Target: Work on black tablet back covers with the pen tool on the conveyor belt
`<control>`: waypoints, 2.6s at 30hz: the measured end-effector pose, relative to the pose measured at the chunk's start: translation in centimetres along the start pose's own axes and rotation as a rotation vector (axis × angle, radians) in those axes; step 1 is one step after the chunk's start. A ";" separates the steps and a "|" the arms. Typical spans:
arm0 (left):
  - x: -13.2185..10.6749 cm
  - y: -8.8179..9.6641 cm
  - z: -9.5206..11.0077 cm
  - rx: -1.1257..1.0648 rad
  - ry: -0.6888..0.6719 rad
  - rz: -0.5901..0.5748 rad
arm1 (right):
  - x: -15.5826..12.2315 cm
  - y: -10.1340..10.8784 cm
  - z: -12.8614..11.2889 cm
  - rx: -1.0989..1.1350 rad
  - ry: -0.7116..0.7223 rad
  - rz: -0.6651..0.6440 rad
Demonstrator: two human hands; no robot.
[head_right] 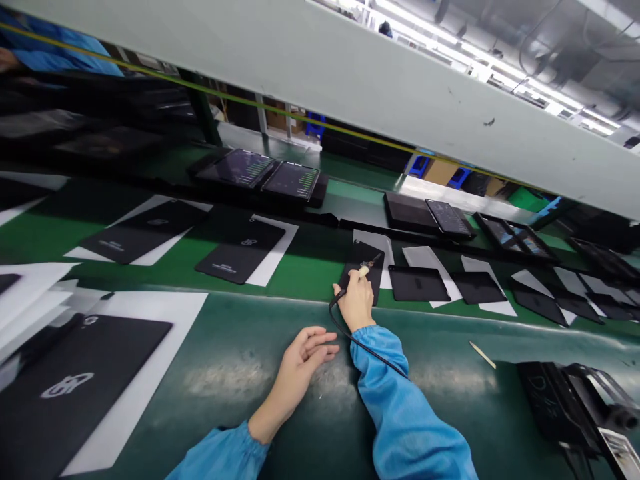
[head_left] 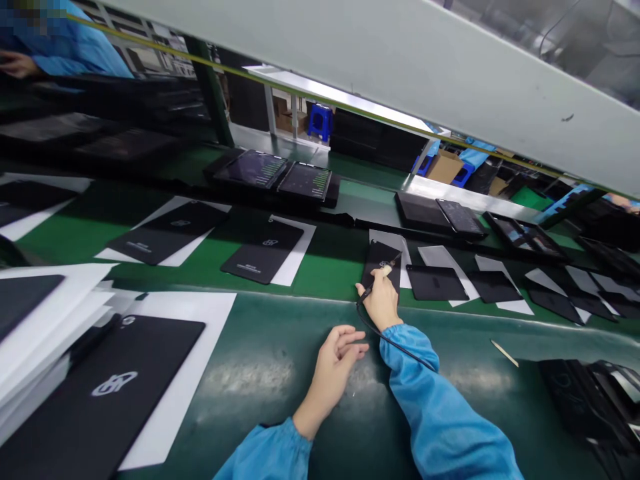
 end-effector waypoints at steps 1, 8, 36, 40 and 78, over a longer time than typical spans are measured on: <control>0.0 0.0 0.0 0.002 -0.002 0.003 | -0.3 0.7 0.2 0.018 0.010 0.030; 0.0 0.0 -0.3 -0.020 -0.044 0.042 | -0.1 9.9 4.1 0.156 0.010 0.432; -0.5 -0.3 0.8 -0.045 0.021 0.020 | -9.6 13.2 0.7 1.048 -0.125 0.089; -0.5 -0.2 0.9 -0.045 0.044 0.022 | -9.9 11.5 0.5 1.242 -0.329 0.132; -0.7 -0.3 0.9 -0.038 0.026 0.048 | -9.1 13.2 -1.4 0.801 0.111 -0.259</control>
Point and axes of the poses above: each hand's wrist, its own x-axis towards the middle knuckle, its own y-axis out of the back of the hand, z = x × y, the point moved 1 cm from there along x, towards the middle knuckle, and after that the axes turned 13 degrees about x, right-handed, at the moved point
